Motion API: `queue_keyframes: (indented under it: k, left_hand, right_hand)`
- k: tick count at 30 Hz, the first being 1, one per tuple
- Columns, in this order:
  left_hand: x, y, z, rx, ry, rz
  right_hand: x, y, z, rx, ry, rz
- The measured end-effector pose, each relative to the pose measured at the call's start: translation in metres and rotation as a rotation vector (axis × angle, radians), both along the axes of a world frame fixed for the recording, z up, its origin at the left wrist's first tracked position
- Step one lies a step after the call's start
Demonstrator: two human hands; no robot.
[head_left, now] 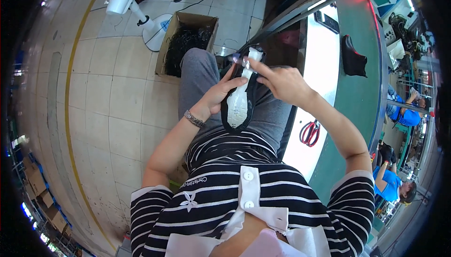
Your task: Trim and finish the edges of shoe uppers and soles during assembly.
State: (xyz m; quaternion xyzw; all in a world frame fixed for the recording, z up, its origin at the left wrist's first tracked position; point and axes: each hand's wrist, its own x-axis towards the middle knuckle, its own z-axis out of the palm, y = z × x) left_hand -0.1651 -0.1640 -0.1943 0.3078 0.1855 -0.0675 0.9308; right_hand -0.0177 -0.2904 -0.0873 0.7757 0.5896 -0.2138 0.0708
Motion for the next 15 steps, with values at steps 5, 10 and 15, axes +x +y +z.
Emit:
queue_keyframes:
  k: [5,10,15]
  left_hand:
    - [-0.004,0.003,-0.006,0.008,0.043,-0.026]
    - [-0.002,0.004,-0.005,-0.006,0.043,-0.064]
    - [-0.006,0.008,-0.006,-0.011,0.092,-0.1]
  right_hand:
    - [-0.008,-0.005,0.008,0.116,0.011,0.031]
    - [-0.007,-0.005,-0.008,0.009,0.056,-0.016]
    - [-0.02,-0.006,0.013,0.145,0.064,0.08]
